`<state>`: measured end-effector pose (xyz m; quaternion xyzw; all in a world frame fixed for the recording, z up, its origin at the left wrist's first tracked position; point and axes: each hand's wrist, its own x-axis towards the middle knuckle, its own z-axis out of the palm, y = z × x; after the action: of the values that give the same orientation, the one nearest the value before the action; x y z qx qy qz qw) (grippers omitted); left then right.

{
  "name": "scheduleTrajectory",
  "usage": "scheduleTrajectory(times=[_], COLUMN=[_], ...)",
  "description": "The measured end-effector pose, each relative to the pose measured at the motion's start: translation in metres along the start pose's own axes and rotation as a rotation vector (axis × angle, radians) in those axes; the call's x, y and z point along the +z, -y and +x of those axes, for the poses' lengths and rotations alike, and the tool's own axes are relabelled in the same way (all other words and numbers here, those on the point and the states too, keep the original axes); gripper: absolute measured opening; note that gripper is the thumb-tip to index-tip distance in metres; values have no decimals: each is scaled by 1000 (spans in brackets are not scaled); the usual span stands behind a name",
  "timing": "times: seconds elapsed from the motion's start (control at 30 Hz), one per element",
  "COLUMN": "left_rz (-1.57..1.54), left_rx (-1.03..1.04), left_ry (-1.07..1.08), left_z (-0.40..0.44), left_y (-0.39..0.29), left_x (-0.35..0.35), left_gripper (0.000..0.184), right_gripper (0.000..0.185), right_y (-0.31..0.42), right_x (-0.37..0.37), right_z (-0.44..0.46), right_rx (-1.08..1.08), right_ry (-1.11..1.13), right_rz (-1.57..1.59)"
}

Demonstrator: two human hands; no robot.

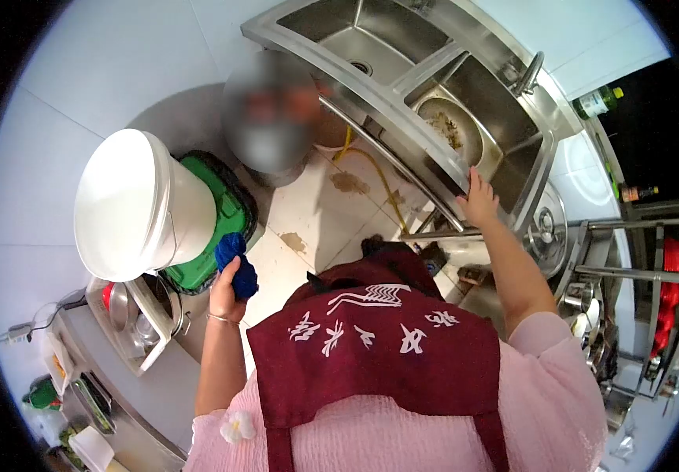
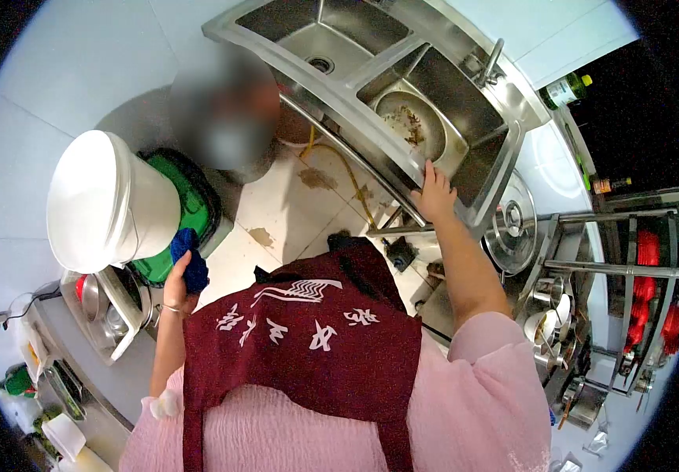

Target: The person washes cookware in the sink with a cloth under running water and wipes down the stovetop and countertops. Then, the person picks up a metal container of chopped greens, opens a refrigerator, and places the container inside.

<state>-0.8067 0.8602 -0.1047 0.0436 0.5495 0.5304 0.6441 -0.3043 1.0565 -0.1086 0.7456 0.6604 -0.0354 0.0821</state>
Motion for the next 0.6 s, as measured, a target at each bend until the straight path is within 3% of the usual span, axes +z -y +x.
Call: scheduleTrajectory(times=[0.6], left_rz=[-59], left_rx=[80], left_ry=[93], left_z=[25], left_y=[14], left_x=[-38], left_gripper=[29], right_gripper=[84], right_y=[5], right_x=[0], right_z=[-3], right_rx=[18], right_ry=[20], right_rz=[16])
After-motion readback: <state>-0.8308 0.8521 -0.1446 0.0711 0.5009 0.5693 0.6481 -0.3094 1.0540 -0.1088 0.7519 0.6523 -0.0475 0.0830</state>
